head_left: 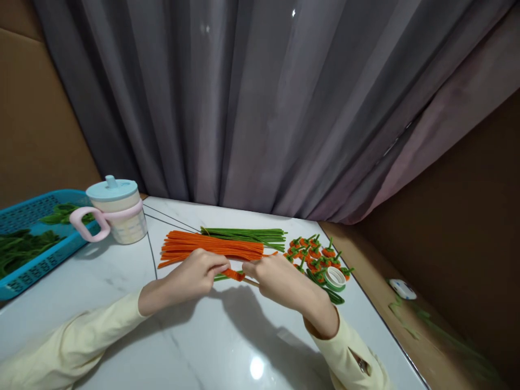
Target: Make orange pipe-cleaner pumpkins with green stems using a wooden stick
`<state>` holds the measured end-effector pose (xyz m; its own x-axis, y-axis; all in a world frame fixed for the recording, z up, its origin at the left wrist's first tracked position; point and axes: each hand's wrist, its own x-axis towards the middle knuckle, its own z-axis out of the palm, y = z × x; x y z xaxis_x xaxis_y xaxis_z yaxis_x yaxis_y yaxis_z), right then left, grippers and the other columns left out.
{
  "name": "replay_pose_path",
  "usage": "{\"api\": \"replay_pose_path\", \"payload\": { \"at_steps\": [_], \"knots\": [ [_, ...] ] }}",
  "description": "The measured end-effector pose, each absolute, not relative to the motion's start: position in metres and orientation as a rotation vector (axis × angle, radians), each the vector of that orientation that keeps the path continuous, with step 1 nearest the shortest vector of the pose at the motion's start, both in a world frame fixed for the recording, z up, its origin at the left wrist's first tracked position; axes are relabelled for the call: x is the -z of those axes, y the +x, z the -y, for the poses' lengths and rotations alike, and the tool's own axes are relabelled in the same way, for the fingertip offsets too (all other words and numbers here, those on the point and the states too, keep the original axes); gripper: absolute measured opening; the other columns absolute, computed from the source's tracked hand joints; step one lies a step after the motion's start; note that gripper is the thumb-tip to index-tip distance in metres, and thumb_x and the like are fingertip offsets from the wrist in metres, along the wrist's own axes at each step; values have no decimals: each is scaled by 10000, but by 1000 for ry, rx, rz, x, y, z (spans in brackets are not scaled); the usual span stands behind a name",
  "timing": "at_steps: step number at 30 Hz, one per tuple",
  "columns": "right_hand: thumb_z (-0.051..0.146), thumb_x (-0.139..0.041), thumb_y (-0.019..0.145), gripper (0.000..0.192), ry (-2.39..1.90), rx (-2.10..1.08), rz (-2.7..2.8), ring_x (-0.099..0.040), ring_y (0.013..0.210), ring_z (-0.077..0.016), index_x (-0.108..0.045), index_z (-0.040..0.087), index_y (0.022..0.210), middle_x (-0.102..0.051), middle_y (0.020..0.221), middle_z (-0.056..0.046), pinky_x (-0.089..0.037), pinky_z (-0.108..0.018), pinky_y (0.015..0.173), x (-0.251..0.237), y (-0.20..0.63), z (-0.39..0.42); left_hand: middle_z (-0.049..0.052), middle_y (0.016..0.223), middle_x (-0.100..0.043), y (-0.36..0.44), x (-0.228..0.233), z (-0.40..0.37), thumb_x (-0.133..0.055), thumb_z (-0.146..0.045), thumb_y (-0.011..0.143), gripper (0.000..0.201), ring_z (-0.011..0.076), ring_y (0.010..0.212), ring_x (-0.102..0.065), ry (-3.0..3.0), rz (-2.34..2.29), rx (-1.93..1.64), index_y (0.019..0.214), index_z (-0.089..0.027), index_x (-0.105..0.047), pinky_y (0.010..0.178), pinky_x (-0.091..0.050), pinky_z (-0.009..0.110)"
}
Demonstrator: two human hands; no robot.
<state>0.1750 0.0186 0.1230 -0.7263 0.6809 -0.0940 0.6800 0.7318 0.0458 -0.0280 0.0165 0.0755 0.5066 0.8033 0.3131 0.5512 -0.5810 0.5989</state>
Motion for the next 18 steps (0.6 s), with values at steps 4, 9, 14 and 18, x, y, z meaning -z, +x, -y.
{"api": "replay_pose_path", "payload": {
  "at_steps": [4, 9, 14, 18],
  "knots": [
    [156, -457, 891, 174, 896, 590, -3033, -480, 566, -101, -611, 170, 811, -588, 651, 11, -275, -214, 541, -123, 191, -42, -23, 543, -393, -32, -91, -19, -443, -333, 881, 328, 109, 516, -309, 2026, -1041, -712, 643, -162, -590, 497, -221, 227],
    [350, -445, 904, 282, 744, 1594, -2907, -411, 521, -84, -558, 155, 735, -516, 592, 29, -298, -202, 524, -108, 194, -61, -52, 518, -286, -30, -96, -18, -495, -480, 844, 377, 91, 477, -216, 1606, -943, -729, 645, -161, -528, 462, -180, 236],
    [472, -546, 808, 327, 1040, 2324, -2618, -263, 424, -57, -500, 160, 720, -554, 576, 18, -169, -210, 428, -90, 176, -60, -77, 515, -245, -22, -92, -21, -602, -520, 741, 395, 59, 446, -153, 1288, -953, -900, 618, -168, -473, 421, -143, 212],
    [418, -522, 797, 262, 1263, 2470, -2546, -242, 360, -45, -455, 176, 723, -582, 585, 15, -155, -221, 398, -83, 162, -55, -67, 486, -325, -20, -85, -22, -550, -490, 796, 351, 75, 419, -292, 1445, -1114, -1072, 773, -143, -594, 408, -255, 201]
  ]
}}
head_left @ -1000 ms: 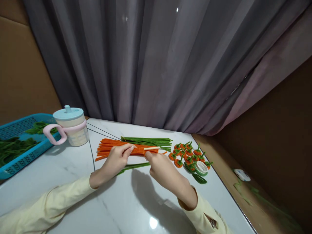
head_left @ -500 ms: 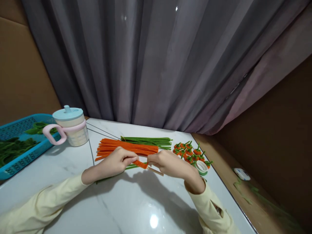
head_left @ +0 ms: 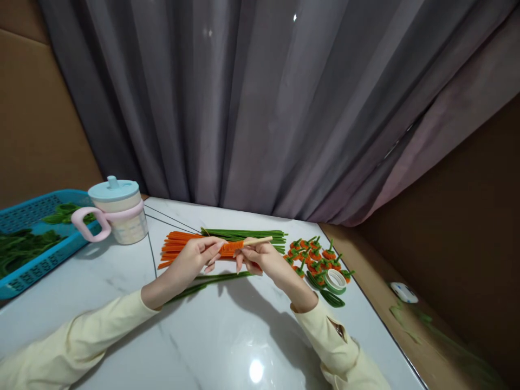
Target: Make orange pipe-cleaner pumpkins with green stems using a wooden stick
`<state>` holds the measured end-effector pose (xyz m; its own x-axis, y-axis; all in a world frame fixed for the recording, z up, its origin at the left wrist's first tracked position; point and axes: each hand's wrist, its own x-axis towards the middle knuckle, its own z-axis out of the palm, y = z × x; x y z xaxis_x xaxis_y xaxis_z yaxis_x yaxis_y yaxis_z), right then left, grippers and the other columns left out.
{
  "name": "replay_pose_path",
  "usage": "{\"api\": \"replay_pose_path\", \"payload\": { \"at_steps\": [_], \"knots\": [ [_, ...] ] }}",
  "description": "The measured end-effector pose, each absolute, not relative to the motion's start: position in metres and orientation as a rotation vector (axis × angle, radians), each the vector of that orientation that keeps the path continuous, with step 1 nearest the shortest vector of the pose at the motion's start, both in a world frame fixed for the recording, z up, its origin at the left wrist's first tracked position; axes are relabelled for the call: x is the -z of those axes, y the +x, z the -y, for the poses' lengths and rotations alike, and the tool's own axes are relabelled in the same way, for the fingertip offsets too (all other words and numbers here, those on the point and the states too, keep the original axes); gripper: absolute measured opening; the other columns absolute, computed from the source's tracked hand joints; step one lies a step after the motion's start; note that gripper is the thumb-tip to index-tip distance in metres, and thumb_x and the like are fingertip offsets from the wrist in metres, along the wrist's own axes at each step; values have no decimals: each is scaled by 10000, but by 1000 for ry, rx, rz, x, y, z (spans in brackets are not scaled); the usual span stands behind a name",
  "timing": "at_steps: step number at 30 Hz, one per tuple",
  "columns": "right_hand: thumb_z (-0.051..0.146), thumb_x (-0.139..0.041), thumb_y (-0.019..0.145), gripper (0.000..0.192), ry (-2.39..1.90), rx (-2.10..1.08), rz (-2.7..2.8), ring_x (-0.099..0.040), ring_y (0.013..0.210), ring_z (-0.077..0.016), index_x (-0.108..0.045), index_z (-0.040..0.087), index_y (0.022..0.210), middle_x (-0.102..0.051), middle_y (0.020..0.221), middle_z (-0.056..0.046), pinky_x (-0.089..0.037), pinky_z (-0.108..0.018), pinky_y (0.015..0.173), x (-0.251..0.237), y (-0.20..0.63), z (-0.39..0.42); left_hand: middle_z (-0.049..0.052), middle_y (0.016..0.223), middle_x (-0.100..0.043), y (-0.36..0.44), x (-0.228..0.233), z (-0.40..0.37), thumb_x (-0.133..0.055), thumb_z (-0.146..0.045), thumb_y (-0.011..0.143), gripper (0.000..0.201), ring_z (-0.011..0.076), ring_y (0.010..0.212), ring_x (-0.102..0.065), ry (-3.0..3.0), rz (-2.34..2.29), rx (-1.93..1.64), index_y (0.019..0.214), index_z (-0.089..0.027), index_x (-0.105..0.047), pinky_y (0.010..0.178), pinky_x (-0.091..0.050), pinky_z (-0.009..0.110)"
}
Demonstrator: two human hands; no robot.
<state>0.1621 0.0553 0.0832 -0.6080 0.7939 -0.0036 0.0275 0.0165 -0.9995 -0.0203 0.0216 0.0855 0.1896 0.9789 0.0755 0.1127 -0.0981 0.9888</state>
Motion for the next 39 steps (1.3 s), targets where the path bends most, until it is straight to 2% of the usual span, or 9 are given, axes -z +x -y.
{"api": "replay_pose_path", "payload": {
  "at_steps": [3, 6, 8, 11, 16, 24, 30, 34, 39],
  "knots": [
    [414, -453, 812, 269, -927, -1632, 1676, -259, 343, -50, -484, 162, 723, -553, 543, 17, -187, -222, 386, -80, 155, -51, -26, 499, -485, -24, -73, -21, -455, -361, 887, 296, 118, 458, -464, 1868, -1305, -1228, 908, -133, -642, 471, -393, 225],
    [400, -371, 834, 285, -989, -1596, 1704, -262, 334, -58, -495, 155, 759, -563, 554, 4, -201, -219, 371, -77, 152, -51, 73, 811, -670, -29, -58, -22, -391, -181, 908, 271, 175, 730, -627, 2459, -1258, -1431, 1012, -137, -638, 666, -492, 253],
    [376, -333, 857, 275, -1046, -1546, 1751, -272, 328, -66, -485, 162, 774, -581, 570, -3, -216, -219, 365, -75, 153, -52, 94, 886, -675, -32, -50, -23, -356, -91, 892, 320, 188, 780, -639, 2761, -1245, -1408, 1088, -136, -605, 691, -505, 266],
    [301, -343, 883, 227, -1132, -1417, 1875, -304, 343, -77, -482, 169, 762, -589, 561, 3, -249, -216, 390, -76, 156, -54, 96, 836, -661, -33, -46, -24, -346, -49, 873, 341, 196, 732, -637, 2969, -1322, -1310, 1128, -114, -564, 640, -514, 277],
    [88, -410, 839, 243, -1235, -1051, 2139, -447, 502, -106, -462, 172, 617, -546, 536, 13, -308, -213, 533, -86, 160, -45, 95, 780, -643, -33, -50, -23, -337, -3, 828, 358, 203, 660, -627, 3112, -1385, -1213, 1111, -69, -544, 556, -502, 282],
    [-49, -438, 713, 231, -1304, -409, 2595, -547, 658, -175, -563, 132, 784, -641, 776, -84, -211, -266, 540, -94, 161, -33, 66, 687, -605, -33, -63, -15, -325, 41, 682, 418, 203, 576, -593, 3079, -1411, -903, 955, -95, -610, 486, -447, 284],
    [-80, -402, 681, 311, -1122, 136, 2921, -561, 613, -161, -572, 150, 801, -650, 717, -47, -150, -299, 502, -107, 172, -30, 40, 655, -586, -33, -83, -9, -330, 31, 679, 374, 169, 530, -535, 2873, -1278, -578, 844, -139, -619, 480, -348, 260],
    [-76, -403, 724, 300, -970, 23, 2908, -531, 600, -135, -580, 166, 750, -629, 688, -16, -199, -270, 506, -112, 182, -33, 27, 625, -592, -34, -97, -9, -349, -50, 794, 273, 134, 531, -504, 2674, -1119, -643, 707, -146, -590, 497, -307, 238],
    [52, -408, 858, 261, -548, -725, 2744, -555, 688, -110, -643, 159, 829, -646, 765, -18, -360, -202, 640, -117, 195, -47, -14, 546, -531, -39, -112, -12, -381, -302, 912, 318, 102, 454, -507, 2276, -1028, -596, 789, -138, -626, 480, -335, 204]
  ]
}}
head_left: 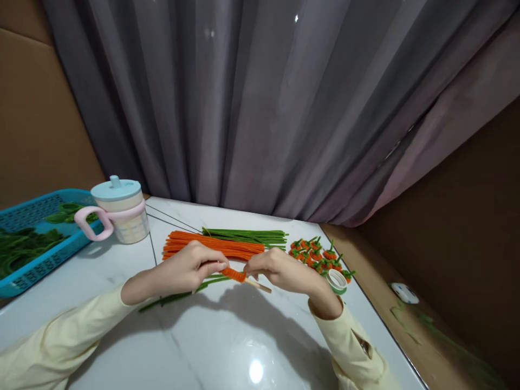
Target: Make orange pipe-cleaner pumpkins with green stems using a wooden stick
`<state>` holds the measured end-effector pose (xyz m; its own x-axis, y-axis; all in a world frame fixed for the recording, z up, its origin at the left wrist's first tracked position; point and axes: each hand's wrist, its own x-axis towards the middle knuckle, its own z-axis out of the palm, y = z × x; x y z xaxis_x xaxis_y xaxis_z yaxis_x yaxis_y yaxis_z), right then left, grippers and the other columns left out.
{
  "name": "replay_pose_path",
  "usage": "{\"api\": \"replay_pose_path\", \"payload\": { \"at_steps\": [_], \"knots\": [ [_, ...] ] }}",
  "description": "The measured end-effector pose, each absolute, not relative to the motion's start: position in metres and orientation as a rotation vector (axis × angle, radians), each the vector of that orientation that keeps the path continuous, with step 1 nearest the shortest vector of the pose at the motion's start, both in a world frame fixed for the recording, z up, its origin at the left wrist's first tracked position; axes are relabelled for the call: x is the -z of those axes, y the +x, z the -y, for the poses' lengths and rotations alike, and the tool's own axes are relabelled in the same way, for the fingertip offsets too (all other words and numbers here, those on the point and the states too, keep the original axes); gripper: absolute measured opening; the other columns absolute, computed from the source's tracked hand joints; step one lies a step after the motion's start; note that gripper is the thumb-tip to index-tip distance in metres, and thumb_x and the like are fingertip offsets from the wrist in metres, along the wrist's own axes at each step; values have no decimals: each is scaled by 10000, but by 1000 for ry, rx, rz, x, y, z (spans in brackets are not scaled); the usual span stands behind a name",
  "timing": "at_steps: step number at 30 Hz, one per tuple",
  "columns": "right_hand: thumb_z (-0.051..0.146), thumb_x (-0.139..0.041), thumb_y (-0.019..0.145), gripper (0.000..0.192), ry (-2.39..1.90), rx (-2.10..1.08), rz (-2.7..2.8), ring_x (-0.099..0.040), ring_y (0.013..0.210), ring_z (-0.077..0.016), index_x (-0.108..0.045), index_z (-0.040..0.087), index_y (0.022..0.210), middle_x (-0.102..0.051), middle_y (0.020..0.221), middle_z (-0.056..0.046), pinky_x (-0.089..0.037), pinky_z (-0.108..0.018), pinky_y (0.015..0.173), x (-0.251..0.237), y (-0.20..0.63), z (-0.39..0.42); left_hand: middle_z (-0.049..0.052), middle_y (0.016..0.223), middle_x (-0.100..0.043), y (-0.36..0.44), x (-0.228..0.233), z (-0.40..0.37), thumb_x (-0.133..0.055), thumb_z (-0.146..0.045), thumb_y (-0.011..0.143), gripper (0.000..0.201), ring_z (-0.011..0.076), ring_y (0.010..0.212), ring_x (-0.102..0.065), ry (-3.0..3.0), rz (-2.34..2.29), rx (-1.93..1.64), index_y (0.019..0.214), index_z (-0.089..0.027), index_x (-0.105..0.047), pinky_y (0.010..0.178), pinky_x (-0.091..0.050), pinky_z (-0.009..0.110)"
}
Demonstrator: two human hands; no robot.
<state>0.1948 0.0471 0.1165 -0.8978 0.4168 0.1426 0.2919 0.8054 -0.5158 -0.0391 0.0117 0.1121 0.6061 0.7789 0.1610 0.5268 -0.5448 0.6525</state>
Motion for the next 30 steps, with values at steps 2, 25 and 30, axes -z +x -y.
{"api": "replay_pose_path", "payload": {
  "at_steps": [2, 25, 30],
  "knots": [
    [170, -447, 893, 223, -488, -975, 2626, -538, 646, -106, -650, 146, 804, -627, 706, -16, -376, -200, 630, -117, 197, -53, -50, 503, -465, -40, -114, -13, -414, -398, 900, 335, 92, 389, -498, 2018, -1005, -558, 858, -136, -618, 418, -315, 185],
    [137, -394, 857, 264, -1131, -1076, 2105, -385, 463, -96, -476, 165, 607, -499, 528, 7, -281, -234, 514, -77, 162, -56, 75, 725, -593, -34, -66, -18, -314, 44, 664, 537, 208, 630, -592, 3255, -1443, -943, 1147, -47, -532, 518, -483, 283],
    [-85, -444, 647, 255, -1179, -538, 2527, -424, 545, -122, -522, 157, 663, -533, 607, -4, -189, -267, 540, -94, 170, -41, 65, 720, -578, -34, -82, -7, -337, 40, 633, 525, 218, 633, -577, 3164, -1426, -441, 1057, -125, -600, 523, -455, 286]
  ]
}}
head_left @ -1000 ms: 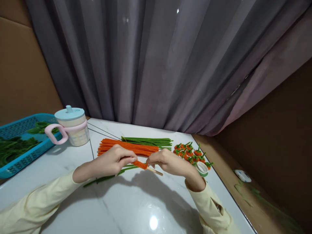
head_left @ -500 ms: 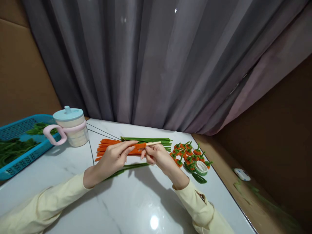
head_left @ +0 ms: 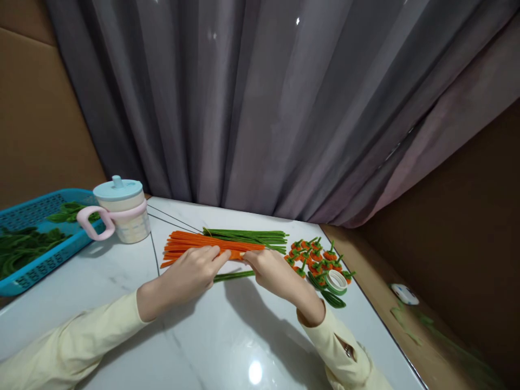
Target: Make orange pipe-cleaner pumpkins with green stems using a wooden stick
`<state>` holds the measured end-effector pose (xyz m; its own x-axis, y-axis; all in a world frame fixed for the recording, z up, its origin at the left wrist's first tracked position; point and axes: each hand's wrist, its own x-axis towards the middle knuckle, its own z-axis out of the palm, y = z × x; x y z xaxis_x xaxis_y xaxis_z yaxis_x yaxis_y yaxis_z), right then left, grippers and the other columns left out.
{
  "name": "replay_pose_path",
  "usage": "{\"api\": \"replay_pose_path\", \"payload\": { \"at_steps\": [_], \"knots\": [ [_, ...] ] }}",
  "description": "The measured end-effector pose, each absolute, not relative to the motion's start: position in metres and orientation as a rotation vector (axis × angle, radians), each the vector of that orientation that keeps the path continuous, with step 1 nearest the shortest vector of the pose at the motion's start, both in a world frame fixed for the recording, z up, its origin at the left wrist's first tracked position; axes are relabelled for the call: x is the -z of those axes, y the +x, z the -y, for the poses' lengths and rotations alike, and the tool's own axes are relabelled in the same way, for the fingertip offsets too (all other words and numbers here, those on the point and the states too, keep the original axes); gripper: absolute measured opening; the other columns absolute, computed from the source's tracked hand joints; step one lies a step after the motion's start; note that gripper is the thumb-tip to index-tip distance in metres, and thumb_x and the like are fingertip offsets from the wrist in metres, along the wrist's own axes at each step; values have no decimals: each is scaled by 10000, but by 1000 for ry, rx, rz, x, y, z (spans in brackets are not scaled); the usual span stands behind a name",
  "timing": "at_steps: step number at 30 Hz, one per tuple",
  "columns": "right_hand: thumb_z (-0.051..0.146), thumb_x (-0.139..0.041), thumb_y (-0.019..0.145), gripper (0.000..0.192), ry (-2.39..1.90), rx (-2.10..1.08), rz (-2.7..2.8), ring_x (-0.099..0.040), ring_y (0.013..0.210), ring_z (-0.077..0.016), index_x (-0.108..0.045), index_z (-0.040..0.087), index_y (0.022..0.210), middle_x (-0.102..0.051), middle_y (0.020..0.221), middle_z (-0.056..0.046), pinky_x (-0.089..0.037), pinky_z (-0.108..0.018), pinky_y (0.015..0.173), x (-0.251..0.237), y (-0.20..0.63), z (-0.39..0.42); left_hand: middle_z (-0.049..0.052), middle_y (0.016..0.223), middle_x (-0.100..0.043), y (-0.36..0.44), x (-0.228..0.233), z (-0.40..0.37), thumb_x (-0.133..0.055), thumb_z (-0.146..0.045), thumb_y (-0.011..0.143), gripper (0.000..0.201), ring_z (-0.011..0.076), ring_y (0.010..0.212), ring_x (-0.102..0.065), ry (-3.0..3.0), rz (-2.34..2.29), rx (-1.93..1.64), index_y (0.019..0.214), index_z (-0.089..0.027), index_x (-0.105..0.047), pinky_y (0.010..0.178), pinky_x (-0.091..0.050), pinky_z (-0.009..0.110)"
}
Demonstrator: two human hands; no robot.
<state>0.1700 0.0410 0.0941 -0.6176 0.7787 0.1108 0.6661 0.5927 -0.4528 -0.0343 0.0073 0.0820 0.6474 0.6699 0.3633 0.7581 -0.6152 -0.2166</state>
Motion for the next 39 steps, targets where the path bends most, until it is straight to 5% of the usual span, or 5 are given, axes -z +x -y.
{"api": "replay_pose_path", "payload": {
  "at_steps": [5, 15, 21, 28, 39],
  "knots": [
    [-74, -459, 673, 265, -1033, 39, 2943, -465, 616, -150, -577, 159, 714, -571, 633, -23, -238, -271, 568, -113, 178, -32, 45, 721, -614, -37, -96, -7, -379, 33, 669, 468, 173, 602, -564, -2861, 1231, 429, 985, -180, -651, 533, -397, 230],
    [259, -500, 881, 249, -571, -1050, 2342, -531, 729, -160, -625, 164, 688, -589, 626, -22, -394, -284, 732, -107, 188, -57, -57, 494, -369, -46, -105, -26, -476, -430, 872, 370, 72, 428, -353, -3565, 1803, 1235, 757, -116, -635, 439, -287, 192],
    [345, -487, 857, 356, -891, -970, 1888, -577, 749, -181, -610, 168, 574, -649, 720, -58, -418, -313, 801, -88, 168, -56, -66, 547, -367, -31, -91, -25, -498, -469, 848, 388, 66, 454, -352, -3130, 2156, 1961, 907, -102, -612, 467, -320, 195],
    [395, -520, 815, 257, -976, -1311, 1494, -648, 796, -206, -607, 155, 789, -705, 773, -70, -487, -327, 799, -69, 147, -51, 59, 801, -643, -31, -65, -21, -336, -199, 929, 312, 162, 698, -595, -2589, 1419, 1311, 1085, -163, -604, 681, -496, 273],
    [61, -446, 795, 183, -1425, -447, 2120, -513, 847, -265, -577, 145, 699, -632, 755, -122, -348, -364, 758, -74, 149, -40, 98, 854, -606, -27, -67, -6, -328, 62, 692, 575, 223, 735, -620, -2563, 1394, 418, 1227, -89, -472, 627, -536, 331]
  ]
}}
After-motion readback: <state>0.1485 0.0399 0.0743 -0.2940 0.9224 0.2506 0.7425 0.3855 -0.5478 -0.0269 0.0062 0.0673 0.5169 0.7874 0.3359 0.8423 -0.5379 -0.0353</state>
